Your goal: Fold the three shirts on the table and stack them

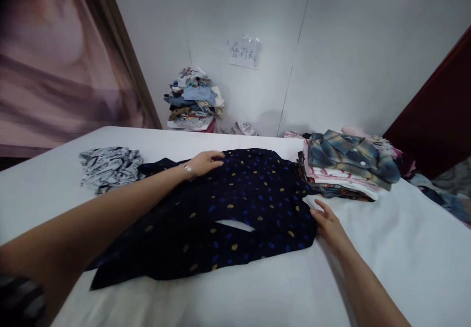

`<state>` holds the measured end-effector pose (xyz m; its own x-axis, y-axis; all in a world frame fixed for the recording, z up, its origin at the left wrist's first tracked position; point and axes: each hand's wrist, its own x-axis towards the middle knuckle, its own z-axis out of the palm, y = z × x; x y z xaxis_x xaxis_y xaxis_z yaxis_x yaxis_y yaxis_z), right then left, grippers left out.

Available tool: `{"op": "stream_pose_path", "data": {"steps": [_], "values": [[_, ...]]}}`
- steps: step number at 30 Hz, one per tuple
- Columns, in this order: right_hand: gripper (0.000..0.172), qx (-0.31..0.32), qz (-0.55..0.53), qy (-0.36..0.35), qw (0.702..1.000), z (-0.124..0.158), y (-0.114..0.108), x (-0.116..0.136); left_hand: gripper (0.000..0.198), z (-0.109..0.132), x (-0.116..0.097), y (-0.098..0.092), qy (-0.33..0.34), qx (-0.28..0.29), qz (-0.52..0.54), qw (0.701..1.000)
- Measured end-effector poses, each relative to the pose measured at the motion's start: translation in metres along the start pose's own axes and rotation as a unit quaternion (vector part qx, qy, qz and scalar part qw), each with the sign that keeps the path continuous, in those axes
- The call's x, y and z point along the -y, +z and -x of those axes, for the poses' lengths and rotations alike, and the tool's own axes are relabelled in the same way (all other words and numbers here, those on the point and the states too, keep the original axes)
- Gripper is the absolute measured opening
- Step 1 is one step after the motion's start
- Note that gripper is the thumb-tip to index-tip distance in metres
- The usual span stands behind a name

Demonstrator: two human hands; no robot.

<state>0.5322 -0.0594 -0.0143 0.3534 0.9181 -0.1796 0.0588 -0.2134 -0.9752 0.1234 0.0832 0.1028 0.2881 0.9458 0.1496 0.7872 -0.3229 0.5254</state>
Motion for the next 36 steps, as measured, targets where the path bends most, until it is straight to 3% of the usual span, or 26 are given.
{"op": "stream_pose_path", "data": {"steps": [3,6,9,11,12,14,16,18,21,24,27,31,34,36], "values": [[0.077,0.041,-0.054,0.048,0.997,0.013,0.002,-0.003,0.035,0.086,0.032,-0.008,-0.024,-0.01,0.038,0.999],[0.081,0.036,-0.022,0.026,0.999,0.021,0.007,-0.001,0.037,0.167,0.049,-0.01,-0.064,-0.032,0.061,0.996],[0.069,-0.022,0.114,-0.097,0.989,0.032,0.014,-0.002,0.042,0.23,0.057,-0.001,-0.102,-0.048,0.045,0.993],[0.056,-0.036,0.219,-0.215,0.951,0.048,0.024,-0.004,0.046,0.259,0.062,0.008,-0.11,-0.061,0.013,0.992],[0.05,-0.015,0.256,-0.264,0.93,0.058,0.031,-0.004,0.046,0.269,0.064,0.013,-0.111,-0.071,-0.005,0.991],[0.044,0.092,0.302,-0.323,0.892,0.084,0.052,-0.003,0.045,0.28,0.069,0.021,-0.109,-0.095,-0.039,0.989],[0.047,0.234,0.343,-0.341,0.843,0.111,0.078,-0.001,0.043,0.282,0.073,0.027,-0.104,-0.108,-0.074,0.986],[0.055,0.314,0.389,-0.353,0.791,0.13,0.105,0.001,0.042,0.275,0.073,0.028,-0.095,-0.106,-0.113,0.983],[0.053,0.304,0.442,-0.379,0.754,0.14,0.137,0.004,0.04,0.26,0.069,0.026,-0.089,-0.088,-0.17,0.977],[0.036,0.265,0.469,-0.406,0.738,0.135,0.152,0.009,0.035,0.247,0.063,0.023,-0.09,-0.058,-0.207,0.972],[0.03,0.269,0.411,-0.415,0.766,0.132,0.145,0.019,0.032,0.241,0.059,0.016,-0.102,-0.039,-0.229,0.967],[0.023,0.261,0.217,-0.392,0.855,0.135,0.094,0.029,0.035,0.247,0.055,-0.004,-0.112,-0.081,-0.228,0.964],[0.023,0.196,0.037,-0.293,0.935,0.138,0.042,0.026,0.037,0.26,0.055,-0.012,-0.072,-0.12,-0.22,0.966],[0.026,0.148,-0.091,-0.205,0.963,0.141,0.015,0.019,0.039,0.271,0.057,-0.008,-0.035,-0.121,-0.21,0.97]]}}
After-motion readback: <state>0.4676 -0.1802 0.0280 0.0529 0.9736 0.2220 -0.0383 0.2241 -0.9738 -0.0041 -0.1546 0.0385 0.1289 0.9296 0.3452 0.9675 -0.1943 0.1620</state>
